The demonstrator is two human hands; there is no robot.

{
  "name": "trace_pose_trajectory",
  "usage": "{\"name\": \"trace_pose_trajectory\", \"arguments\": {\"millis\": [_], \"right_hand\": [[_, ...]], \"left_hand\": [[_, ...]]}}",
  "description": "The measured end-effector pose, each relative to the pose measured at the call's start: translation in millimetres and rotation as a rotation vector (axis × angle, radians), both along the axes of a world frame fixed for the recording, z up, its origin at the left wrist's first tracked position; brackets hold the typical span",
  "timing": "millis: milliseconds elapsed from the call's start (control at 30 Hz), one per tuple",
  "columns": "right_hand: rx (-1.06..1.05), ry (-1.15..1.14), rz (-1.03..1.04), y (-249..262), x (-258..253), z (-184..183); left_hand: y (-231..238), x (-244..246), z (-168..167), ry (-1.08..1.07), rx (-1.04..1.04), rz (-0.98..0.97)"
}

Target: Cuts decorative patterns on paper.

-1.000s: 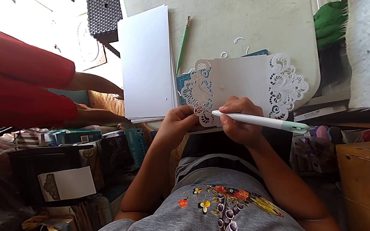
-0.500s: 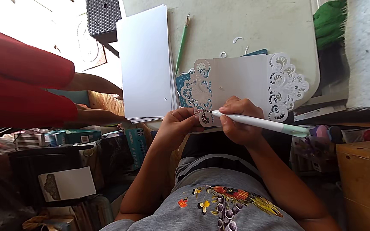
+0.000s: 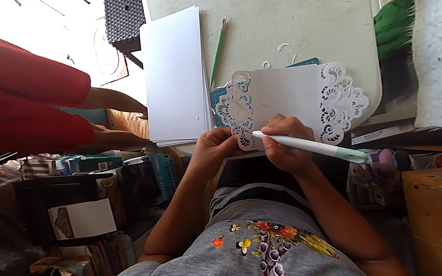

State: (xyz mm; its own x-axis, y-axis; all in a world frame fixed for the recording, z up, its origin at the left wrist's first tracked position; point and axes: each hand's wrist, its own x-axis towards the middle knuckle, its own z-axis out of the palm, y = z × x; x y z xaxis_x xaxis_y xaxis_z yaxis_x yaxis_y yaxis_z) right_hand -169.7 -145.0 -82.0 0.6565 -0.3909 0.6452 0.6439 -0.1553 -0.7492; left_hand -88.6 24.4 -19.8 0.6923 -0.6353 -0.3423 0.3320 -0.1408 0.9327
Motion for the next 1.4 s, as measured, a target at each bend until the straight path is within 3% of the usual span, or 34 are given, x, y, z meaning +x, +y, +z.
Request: {"name": "trace_pose_trajectory", "arguments": {"millis": [733, 1400], "right_hand": [[-0.075, 0.060, -0.003, -1.5, 4.1, 2.4], [-0.127, 0.061, 0.044, -1.4, 4.0, 3.1]], "left_hand": [[1.4, 3.1, 7.7, -0.112, 0.205, -0.015], [7.0, 3.0, 0.3, -0.039, 0.091, 0.059]]}}
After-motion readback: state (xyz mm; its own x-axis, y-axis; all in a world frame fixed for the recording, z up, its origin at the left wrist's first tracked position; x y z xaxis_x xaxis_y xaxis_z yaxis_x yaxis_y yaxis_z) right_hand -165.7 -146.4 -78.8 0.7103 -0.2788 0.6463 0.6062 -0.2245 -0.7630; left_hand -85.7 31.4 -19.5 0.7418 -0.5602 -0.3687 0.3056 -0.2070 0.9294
